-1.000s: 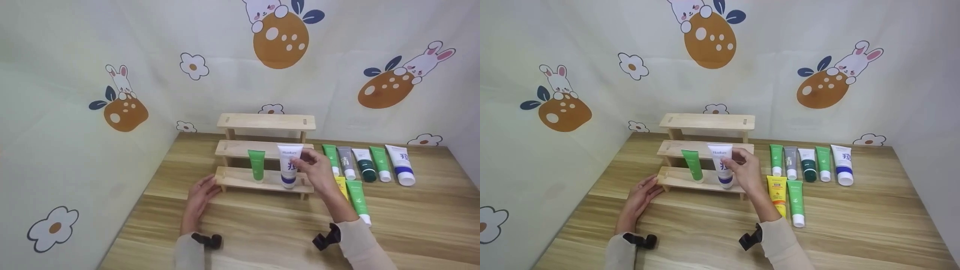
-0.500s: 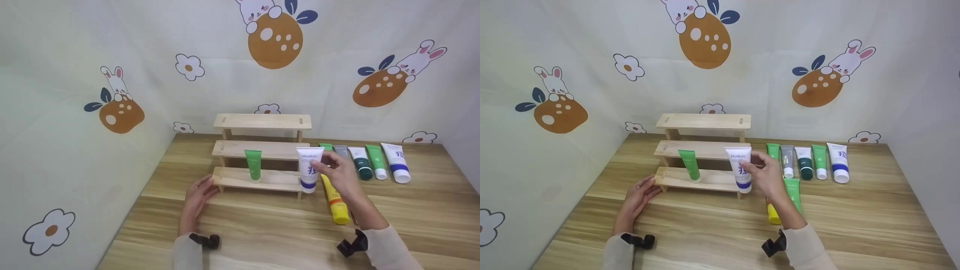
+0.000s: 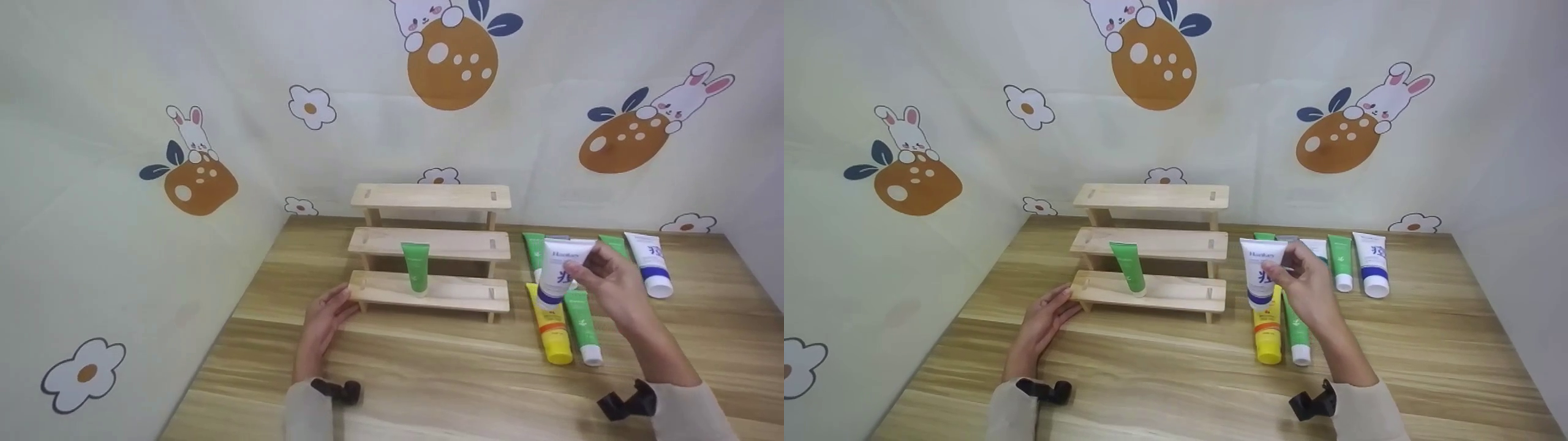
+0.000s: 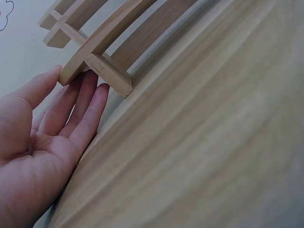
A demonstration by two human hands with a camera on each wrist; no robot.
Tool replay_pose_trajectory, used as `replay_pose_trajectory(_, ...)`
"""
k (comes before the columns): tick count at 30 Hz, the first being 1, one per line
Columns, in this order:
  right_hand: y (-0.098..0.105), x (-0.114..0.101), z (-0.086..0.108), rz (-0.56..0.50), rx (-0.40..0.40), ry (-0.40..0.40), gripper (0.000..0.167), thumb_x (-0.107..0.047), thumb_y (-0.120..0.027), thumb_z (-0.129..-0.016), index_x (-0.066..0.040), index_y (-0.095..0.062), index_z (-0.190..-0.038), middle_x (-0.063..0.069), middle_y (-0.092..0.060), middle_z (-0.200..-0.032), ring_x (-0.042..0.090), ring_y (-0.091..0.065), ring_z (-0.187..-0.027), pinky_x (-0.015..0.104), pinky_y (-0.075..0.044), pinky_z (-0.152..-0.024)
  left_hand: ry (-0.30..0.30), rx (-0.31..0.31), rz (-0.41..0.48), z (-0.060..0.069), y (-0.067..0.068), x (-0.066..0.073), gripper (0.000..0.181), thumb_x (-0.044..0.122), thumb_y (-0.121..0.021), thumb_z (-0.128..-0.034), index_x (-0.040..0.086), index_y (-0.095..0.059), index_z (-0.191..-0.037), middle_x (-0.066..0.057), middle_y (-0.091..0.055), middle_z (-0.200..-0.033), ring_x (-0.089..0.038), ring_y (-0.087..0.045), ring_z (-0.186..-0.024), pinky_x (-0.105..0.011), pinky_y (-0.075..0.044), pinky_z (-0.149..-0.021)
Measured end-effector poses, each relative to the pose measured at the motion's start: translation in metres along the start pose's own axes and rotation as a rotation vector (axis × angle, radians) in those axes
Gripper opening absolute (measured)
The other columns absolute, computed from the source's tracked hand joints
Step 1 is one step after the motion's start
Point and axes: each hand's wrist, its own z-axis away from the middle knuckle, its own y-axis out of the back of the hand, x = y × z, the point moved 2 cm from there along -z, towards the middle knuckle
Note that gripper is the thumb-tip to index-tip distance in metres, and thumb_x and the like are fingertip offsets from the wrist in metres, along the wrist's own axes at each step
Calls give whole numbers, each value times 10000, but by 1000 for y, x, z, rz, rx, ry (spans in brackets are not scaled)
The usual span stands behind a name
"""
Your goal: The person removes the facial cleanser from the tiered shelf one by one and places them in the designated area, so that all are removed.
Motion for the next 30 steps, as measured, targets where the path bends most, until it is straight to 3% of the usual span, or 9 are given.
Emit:
replay_pose_trajectory(3, 10, 6, 2, 5, -2, -20, 431, -382, -619, -991, -109, -517, -1307, -240, -598, -1123, -93, -568, -1040, 98, -553, -855, -4, -4, 16, -1, 0, 0, 450, 87, -620, -988, -111, -480, -1367, -81, -659, -1158, -172, -690, -1007, -364, -601, -992)
replay_pose_trajectory(8, 21, 17, 2, -19, -10, 10, 392, -340, -603, -1006, -117, -511, -1315, -291, -613, -1089, -110, -596, -1022, 99, -552, -848, -15, 4, 41, -2, 0, -1, 335, 53, -618, -981, -84, -553, -1279, -40, -661, -1077, -172, -700, -961, -352, -618, -954)
replay_pose_trajectory(20, 38, 29, -1, -70, 9, -7, 323, -295, -578, -1022, -180, -521, -1318, -301, -628, -1046, -89, -617, -979, 103, -554, -831, -9, 9, 1, -1, 0, 0, 452, 95, -629, -984, -108, -487, -1362, -105, -639, -1199, -159, -688, -1020, -364, -603, -989)
replay_pose_trajectory(30, 53, 39, -4, -117, 38, -35, 191, -241, -586, -1020, -260, -539, -1205, -313, -643, -981, -81, -622, -916, 88, -526, -797, -31, -17, -1, -1, 0, 0, 509, 105, -629, -987, -149, -439, -1385, -96, -661, -1162, -154, -693, -1009, -366, -607, -979)
